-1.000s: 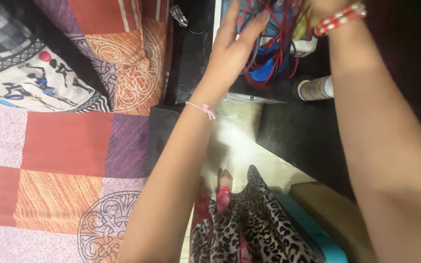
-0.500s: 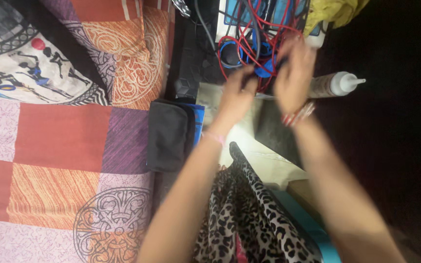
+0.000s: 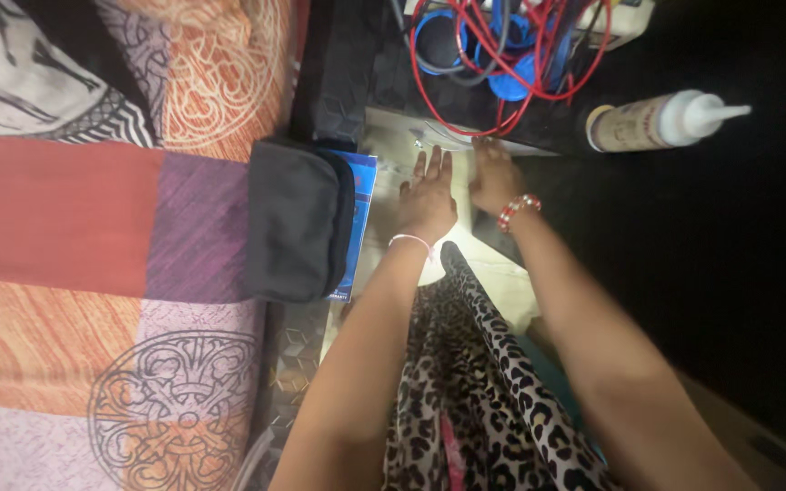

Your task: The person takes a blood pressure monitor box and a pouch from a drawer, sets them aside, and then untangles several red and blue medical lead wires by a physiotherapist machine.

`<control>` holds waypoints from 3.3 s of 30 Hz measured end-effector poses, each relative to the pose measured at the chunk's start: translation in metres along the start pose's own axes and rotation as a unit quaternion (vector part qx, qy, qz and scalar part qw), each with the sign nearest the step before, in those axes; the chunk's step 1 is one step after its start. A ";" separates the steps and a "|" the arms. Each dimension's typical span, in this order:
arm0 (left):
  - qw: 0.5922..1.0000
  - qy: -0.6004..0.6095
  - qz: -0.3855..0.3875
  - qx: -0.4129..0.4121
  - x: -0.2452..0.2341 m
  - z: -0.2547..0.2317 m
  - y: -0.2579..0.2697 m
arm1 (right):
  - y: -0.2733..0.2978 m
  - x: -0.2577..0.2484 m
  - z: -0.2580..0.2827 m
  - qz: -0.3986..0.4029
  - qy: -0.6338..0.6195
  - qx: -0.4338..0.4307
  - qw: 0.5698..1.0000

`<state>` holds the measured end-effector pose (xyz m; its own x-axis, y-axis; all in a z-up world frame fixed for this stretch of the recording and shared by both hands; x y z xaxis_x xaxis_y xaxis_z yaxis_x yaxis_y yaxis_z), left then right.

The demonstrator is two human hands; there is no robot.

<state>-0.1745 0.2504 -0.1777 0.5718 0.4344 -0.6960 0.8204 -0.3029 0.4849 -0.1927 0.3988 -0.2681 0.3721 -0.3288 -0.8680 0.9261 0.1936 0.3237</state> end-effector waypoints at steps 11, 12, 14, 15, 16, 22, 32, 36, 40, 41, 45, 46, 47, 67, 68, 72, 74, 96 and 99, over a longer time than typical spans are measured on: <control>0.999 -0.044 0.009 -0.001 0.003 0.018 0.025 | 0.008 0.033 -0.002 0.102 0.039 0.008 0.994; 0.999 -0.045 -0.005 0.013 0.002 0.014 0.026 | 0.018 0.039 0.006 0.108 0.059 -0.008 0.992; 0.994 -0.089 -0.052 0.028 0.003 0.009 0.038 | 0.042 0.048 0.019 0.126 0.056 -0.022 0.990; 0.987 -0.132 -0.086 0.033 0.001 0.005 0.048 | 0.053 0.047 0.023 0.134 0.035 -0.016 0.990; 0.977 -0.174 -0.120 0.038 -0.003 0.000 0.058 | 0.063 0.045 0.029 0.142 0.014 -0.011 0.990; 0.998 -0.049 -0.047 0.004 -0.003 -0.011 0.095 | 0.116 0.044 0.061 0.239 0.094 0.072 0.964; 0.973 -0.229 -0.020 0.020 0.033 0.012 0.097 | 0.198 -0.098 0.105 -0.238 0.045 0.036 0.969; 0.972 -0.231 -0.034 0.027 0.035 0.010 0.113 | 0.199 -0.061 0.066 -0.116 0.045 0.077 0.989; 0.967 -0.222 0.123 0.018 0.051 0.022 0.121 | 0.223 -0.033 0.056 -0.090 0.025 0.049 0.994; 0.971 -0.211 0.107 0.033 0.050 0.021 0.122 | 0.228 -0.028 0.055 -0.070 0.010 0.060 0.996; 0.979 -0.174 0.091 0.054 0.081 0.039 0.132 | 0.246 -0.018 0.067 0.056 -0.005 0.093 0.994; 0.980 -0.165 0.097 0.051 0.090 0.044 0.133 | 0.247 -0.014 0.069 0.098 0.004 0.100 0.990; 0.982 -0.158 0.085 0.059 0.095 0.046 0.137 | 0.248 -0.014 0.070 0.122 0.009 0.104 0.987; 0.989 0.031 -0.039 0.136 0.031 0.062 0.165 | 0.147 -0.016 0.070 0.142 0.026 0.221 0.965; 0.992 0.031 -0.027 0.119 0.031 0.063 0.164 | 0.150 -0.018 0.069 0.149 0.040 0.191 0.969; 0.995 0.042 -0.003 0.088 0.026 0.065 0.170 | 0.158 0.007 0.085 0.167 0.043 0.019 0.985; 0.993 0.047 -0.014 0.106 0.019 0.060 0.167 | 0.148 0.018 0.083 0.152 -0.030 -0.024 0.988; 0.970 0.186 -0.049 0.148 -0.127 -0.007 0.235 | 0.124 -0.037 0.172 0.161 -0.636 0.078 0.751; 0.919 0.134 -0.281 0.241 -0.217 -0.020 0.280 | 0.129 -0.023 0.237 0.209 -0.677 0.161 0.687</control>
<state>-0.0688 0.0887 0.1199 0.0896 0.8109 -0.5783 0.9279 -0.2790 -0.2475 -0.0672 0.2117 -0.1173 0.1242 -0.9077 0.4008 0.6059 0.3893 0.6938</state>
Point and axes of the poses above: each hand's wrist, its own y-axis away from the middle knuckle, its own x-axis out of the palm, z = x × y, the point moved 10 cm from there along -y, towards the middle knuckle
